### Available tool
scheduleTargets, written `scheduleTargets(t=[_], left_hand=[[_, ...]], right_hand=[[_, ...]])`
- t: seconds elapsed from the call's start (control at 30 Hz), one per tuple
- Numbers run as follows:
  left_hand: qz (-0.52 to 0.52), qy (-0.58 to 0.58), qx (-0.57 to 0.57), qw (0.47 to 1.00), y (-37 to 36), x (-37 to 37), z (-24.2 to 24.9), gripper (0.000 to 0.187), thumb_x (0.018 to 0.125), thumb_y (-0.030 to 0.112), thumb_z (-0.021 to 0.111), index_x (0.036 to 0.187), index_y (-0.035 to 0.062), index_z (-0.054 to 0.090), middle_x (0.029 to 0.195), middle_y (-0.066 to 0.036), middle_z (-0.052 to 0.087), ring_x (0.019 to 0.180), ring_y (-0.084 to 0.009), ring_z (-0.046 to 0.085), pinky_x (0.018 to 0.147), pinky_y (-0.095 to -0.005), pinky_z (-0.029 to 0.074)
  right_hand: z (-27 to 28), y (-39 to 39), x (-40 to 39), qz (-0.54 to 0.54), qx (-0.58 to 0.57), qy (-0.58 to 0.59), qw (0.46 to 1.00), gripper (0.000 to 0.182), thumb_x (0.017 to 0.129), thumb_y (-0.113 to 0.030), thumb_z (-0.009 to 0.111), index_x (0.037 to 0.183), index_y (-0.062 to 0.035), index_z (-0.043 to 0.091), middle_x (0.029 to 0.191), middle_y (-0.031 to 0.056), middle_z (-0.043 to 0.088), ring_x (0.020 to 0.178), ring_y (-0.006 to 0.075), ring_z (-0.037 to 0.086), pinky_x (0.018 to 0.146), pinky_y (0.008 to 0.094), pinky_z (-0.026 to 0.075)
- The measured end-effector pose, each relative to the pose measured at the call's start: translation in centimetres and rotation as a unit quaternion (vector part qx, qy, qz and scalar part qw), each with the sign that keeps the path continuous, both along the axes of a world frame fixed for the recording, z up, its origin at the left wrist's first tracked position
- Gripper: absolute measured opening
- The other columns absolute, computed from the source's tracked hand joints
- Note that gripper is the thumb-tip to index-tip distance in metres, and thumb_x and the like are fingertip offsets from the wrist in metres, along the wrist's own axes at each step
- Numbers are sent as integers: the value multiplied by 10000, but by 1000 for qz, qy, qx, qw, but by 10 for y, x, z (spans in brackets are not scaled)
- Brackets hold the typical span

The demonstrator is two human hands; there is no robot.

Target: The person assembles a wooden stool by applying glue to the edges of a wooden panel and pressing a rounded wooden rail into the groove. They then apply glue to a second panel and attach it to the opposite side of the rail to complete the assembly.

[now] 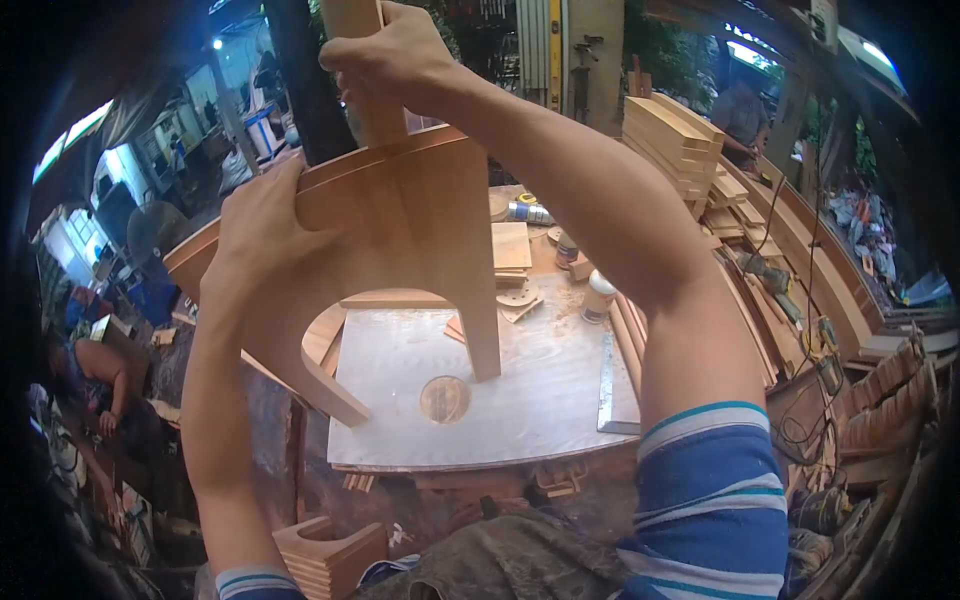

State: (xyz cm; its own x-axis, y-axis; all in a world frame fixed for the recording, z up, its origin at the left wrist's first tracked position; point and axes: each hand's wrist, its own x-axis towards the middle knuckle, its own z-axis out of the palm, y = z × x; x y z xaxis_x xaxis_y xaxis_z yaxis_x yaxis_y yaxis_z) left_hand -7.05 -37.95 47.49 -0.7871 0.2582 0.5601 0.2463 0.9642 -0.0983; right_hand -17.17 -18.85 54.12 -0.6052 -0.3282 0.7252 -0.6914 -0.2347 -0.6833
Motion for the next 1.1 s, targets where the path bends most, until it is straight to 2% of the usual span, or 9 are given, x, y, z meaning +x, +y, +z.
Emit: scheduleTargets(t=[0.17, 0.27, 0.33, 0.4, 0.47, 0.53, 0.6, 0.9, 1.1], left_hand=[[-80, 56, 26, 995, 0, 5, -5, 745, 716, 409, 870, 1347, 119, 600, 1105, -145, 701, 1082, -340, 659, 931, -455, 517], [-114, 80, -37, 989, -4, -14, -11, 811, 746, 461, 854, 1426, 129, 562, 1161, -154, 696, 1138, -345, 644, 936, -453, 518], [-108, 69, -54, 990, 11, -17, -12, 794, 757, 492, 839, 1407, 122, 574, 1159, -153, 697, 1123, -348, 650, 929, -447, 519], [-100, 54, -77, 990, 27, -26, -14, 780, 768, 523, 825, 1389, 115, 587, 1156, -152, 697, 1108, -351, 656, 921, -440, 520], [-149, 135, -64, 978, 45, -41, -20, 727, 783, 532, 814, 1336, 103, 618, 1091, -143, 695, 1018, -345, 671, 880, -432, 523], [-136, 121, -59, 982, 73, -47, -22, 723, 776, 543, 819, 1306, 89, 628, 1076, -139, 694, 994, -344, 673, 873, -433, 524], [-116, 108, -55, 986, 90, -51, -24, 720, 769, 553, 823, 1276, 76, 639, 1061, -135, 694, 970, -342, 674, 866, -434, 525], [-45, 95, -12, 994, 109, -47, -26, 744, 715, 486, 917, 1232, 32, 633, 1038, -160, 724, 951, -299, 716, 849, -390, 557], [-13, 35, 47, 998, 123, -38, -23, 744, 723, 494, 916, 1206, 9, 625, 1029, -151, 725, 926, -263, 717, 832, -378, 559]], right_hand=[[18, 67, 32, -125, -33, 76, 989, 247, 872, -177, 758, 991, -20, 609, 856, 85, 694, 742, 173, 680, 705, 349, 590], [-57, 135, 50, -270, -14, 103, 957, 384, 801, -332, 809, 968, -14, 672, 789, 40, 686, 714, 132, 654, 665, 315, 537], [-135, 160, 78, -211, -57, -22, 975, 390, 793, -206, 818, 1065, -13, 617, 847, 14, 632, 773, 110, 623, 719, 307, 530], [-237, 173, 99, -279, -35, -131, 951, 440, 805, -127, 787, 1171, -1, 577, 940, 34, 628, 866, 125, 617, 782, 306, 527], [-331, 175, 121, -382, 39, -146, 912, 530, 803, -148, 766, 1256, 15, 545, 992, 135, 669, 896, 248, 666, 842, 381, 544], [-387, 177, 154, -371, 109, -350, 853, 572, 818, -174, 745, 1306, 29, 526, 1022, 225, 693, 952, 356, 701, 887, 425, 547], [-435, 182, 173, -350, 135, -380, 845, 621, 839, -179, 722, 1368, 37, 479, 1029, 276, 706, 985, 430, 706, 908, 461, 549], [-491, 222, 192, -244, 314, -440, 805, 839, 811, -121, 681, 1537, 54, 301, 1276, 336, 528, 1174, 501, 548, 1032, 531, 454], [-504, 219, 190, -230, 371, -408, 802, 871, 802, -148, 708, 1545, 48, 299, 1253, 295, 508, 1118, 466, 574, 962, 505, 504]])
